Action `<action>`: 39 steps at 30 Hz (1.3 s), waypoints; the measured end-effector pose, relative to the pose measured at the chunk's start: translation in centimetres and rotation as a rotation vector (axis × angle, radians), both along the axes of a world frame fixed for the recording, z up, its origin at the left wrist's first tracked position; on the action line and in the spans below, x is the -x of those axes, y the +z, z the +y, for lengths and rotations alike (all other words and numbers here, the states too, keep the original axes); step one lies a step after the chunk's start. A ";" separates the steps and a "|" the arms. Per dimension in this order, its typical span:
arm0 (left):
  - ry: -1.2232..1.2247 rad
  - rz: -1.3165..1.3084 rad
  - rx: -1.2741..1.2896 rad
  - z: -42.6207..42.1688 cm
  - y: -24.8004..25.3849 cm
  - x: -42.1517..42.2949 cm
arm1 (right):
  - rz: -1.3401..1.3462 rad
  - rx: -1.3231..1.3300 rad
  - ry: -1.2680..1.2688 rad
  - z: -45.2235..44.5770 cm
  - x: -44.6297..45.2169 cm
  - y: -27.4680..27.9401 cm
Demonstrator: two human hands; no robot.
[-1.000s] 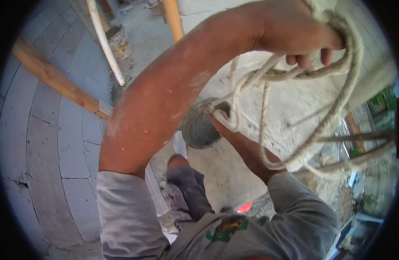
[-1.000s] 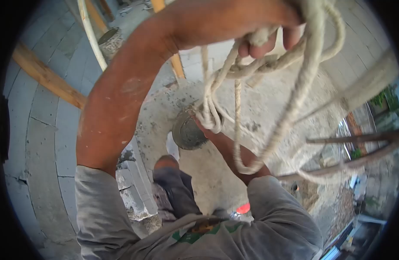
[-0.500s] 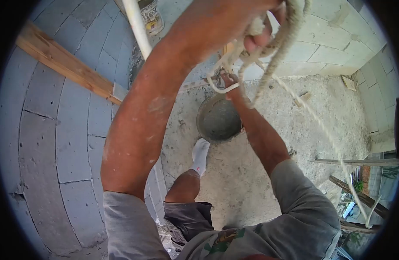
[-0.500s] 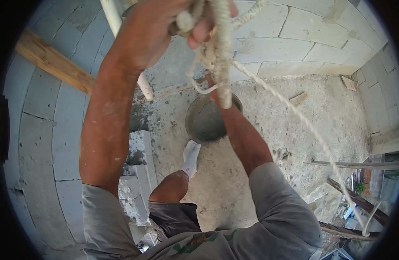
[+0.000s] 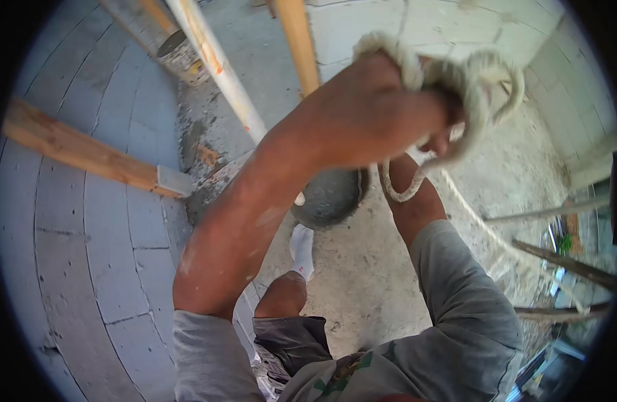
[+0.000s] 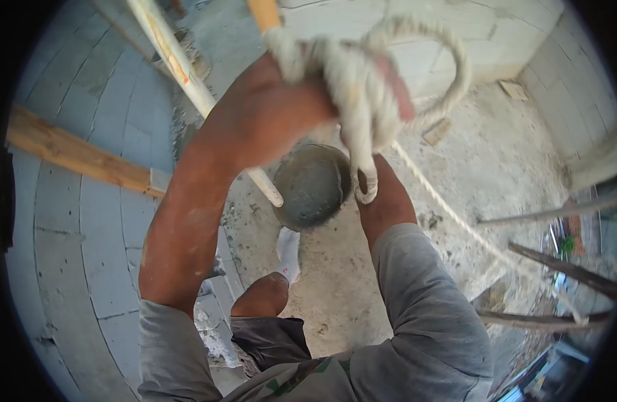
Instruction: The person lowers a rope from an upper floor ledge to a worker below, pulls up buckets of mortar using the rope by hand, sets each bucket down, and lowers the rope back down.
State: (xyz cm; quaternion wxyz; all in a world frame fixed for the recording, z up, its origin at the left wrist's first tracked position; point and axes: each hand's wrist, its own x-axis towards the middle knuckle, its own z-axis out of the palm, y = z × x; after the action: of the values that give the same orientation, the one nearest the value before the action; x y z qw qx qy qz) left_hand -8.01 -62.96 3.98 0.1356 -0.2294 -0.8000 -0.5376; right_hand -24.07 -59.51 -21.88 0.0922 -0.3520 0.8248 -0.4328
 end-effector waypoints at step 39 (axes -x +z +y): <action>-0.928 -1.144 0.599 68.7 -43.9 -24.9 | -1.243 0.029 -2.008 61.1 -71.4 -32.9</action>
State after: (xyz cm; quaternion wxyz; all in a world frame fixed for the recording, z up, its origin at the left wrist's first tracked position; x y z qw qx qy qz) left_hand 16.89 5.77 -39.92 -0.6016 -0.2544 -0.6787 -0.3356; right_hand 47.30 1.57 -54.76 0.0924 0.7244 0.5406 -0.4177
